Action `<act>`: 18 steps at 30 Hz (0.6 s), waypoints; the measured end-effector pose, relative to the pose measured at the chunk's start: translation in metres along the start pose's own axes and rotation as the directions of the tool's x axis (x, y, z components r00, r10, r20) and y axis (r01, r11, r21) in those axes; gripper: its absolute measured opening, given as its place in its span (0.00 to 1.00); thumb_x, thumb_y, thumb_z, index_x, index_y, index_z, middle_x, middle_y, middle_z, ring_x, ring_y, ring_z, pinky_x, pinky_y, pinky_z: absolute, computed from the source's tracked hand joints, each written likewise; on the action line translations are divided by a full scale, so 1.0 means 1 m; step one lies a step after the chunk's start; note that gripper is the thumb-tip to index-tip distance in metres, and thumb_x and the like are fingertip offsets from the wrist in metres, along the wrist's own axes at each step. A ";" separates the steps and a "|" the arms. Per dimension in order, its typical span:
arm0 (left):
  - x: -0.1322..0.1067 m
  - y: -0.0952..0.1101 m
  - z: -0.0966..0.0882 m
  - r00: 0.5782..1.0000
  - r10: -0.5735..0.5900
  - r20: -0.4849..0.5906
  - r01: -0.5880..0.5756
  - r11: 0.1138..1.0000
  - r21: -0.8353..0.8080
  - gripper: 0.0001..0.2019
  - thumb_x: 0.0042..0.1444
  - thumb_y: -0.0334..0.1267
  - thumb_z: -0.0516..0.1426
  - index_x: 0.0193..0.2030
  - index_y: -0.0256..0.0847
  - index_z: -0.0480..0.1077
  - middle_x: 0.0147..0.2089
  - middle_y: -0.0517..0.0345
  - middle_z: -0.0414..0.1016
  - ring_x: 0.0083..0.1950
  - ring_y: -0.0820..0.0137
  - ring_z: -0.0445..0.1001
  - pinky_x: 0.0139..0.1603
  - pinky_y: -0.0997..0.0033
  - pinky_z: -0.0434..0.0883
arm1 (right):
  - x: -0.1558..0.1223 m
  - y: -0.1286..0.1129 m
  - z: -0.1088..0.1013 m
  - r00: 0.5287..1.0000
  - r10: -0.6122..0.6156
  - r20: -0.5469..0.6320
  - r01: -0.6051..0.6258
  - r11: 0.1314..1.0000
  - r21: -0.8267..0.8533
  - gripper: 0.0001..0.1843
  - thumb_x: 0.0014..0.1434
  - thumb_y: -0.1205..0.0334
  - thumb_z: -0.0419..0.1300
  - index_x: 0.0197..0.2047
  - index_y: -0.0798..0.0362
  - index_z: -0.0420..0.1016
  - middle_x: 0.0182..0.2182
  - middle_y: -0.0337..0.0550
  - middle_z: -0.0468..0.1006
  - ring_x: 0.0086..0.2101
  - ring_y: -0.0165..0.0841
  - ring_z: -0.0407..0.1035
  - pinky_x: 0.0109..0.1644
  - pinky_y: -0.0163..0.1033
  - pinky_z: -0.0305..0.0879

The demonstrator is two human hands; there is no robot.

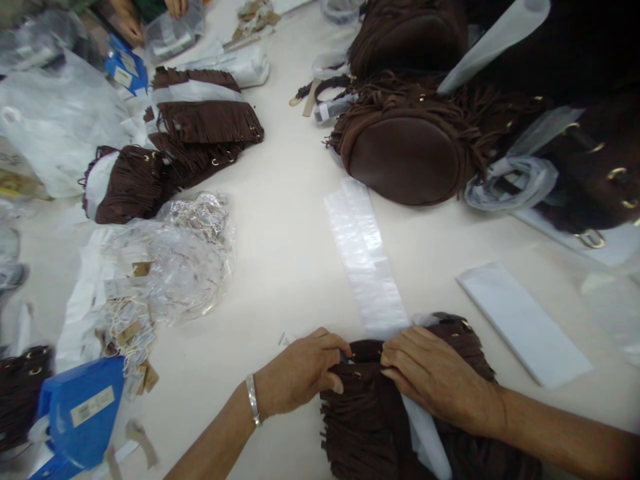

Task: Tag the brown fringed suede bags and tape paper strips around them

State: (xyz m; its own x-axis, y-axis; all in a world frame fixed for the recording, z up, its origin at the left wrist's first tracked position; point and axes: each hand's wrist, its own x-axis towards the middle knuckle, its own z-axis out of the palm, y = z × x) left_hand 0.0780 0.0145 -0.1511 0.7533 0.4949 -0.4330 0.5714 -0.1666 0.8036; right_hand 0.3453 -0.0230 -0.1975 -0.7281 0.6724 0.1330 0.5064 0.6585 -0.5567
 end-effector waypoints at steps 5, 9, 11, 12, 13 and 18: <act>-0.017 0.013 0.011 0.976 -0.131 -0.172 0.144 0.987 0.066 0.07 0.58 0.39 0.62 0.42 0.41 0.73 0.64 0.49 0.66 0.62 0.58 0.67 0.63 0.57 0.67 | 0.003 0.001 0.002 0.998 0.046 0.036 -0.045 0.999 -0.030 0.04 0.66 0.65 0.54 0.42 0.52 0.70 0.35 0.43 0.73 0.36 0.38 0.64 0.45 0.45 0.58; -0.023 0.058 0.056 0.785 -0.156 -0.600 0.243 0.968 0.067 0.09 0.64 0.34 0.55 0.50 0.42 0.68 0.56 0.49 0.70 0.60 0.62 0.68 0.61 0.57 0.68 | 0.004 0.001 0.002 0.999 0.037 0.033 -0.035 0.999 -0.039 0.04 0.66 0.64 0.54 0.42 0.52 0.70 0.36 0.44 0.73 0.37 0.39 0.65 0.45 0.45 0.59; -0.018 0.079 0.089 0.766 -0.103 -0.635 0.189 0.979 0.069 0.07 0.67 0.31 0.50 0.45 0.41 0.69 0.48 0.52 0.73 0.52 0.66 0.71 0.55 0.63 0.71 | 0.004 0.002 0.002 1.000 0.029 0.010 -0.028 0.999 -0.039 0.04 0.66 0.64 0.55 0.41 0.53 0.70 0.35 0.44 0.74 0.37 0.38 0.66 0.44 0.45 0.60; -0.014 0.086 0.105 0.790 -0.100 -0.605 0.178 0.982 0.070 0.07 0.66 0.31 0.50 0.43 0.41 0.69 0.45 0.54 0.73 0.49 0.66 0.72 0.52 0.64 0.71 | 0.004 0.001 0.002 1.000 0.024 -0.005 -0.024 0.999 -0.032 0.04 0.66 0.63 0.55 0.42 0.53 0.70 0.36 0.44 0.74 0.38 0.38 0.67 0.45 0.45 0.61; -0.010 0.090 0.120 0.813 -0.123 -0.569 0.191 0.980 0.061 0.06 0.65 0.31 0.51 0.43 0.41 0.69 0.44 0.55 0.73 0.47 0.66 0.73 0.50 0.65 0.72 | 0.003 0.001 0.002 1.000 0.018 -0.026 -0.019 1.000 -0.022 0.05 0.66 0.62 0.55 0.43 0.53 0.70 0.37 0.45 0.74 0.39 0.39 0.68 0.45 0.45 0.62; 0.003 0.085 0.156 0.774 -0.279 -0.569 0.237 0.960 -0.148 0.08 0.63 0.33 0.53 0.47 0.43 0.70 0.43 0.58 0.77 0.45 0.66 0.75 0.49 0.66 0.70 | -0.010 -0.010 0.001 0.984 0.003 -0.177 -0.003 1.000 -0.002 0.08 0.67 0.60 0.55 0.47 0.54 0.67 0.43 0.49 0.73 0.43 0.40 0.68 0.48 0.45 0.65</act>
State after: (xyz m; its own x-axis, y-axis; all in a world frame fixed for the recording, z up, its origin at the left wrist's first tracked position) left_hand 0.1792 -0.1317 -0.1482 0.2381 0.9146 -0.3269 0.6791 0.0838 0.7292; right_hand 0.3476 -0.0367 -0.1942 -0.6335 0.7235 0.2741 0.5099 0.6569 -0.5554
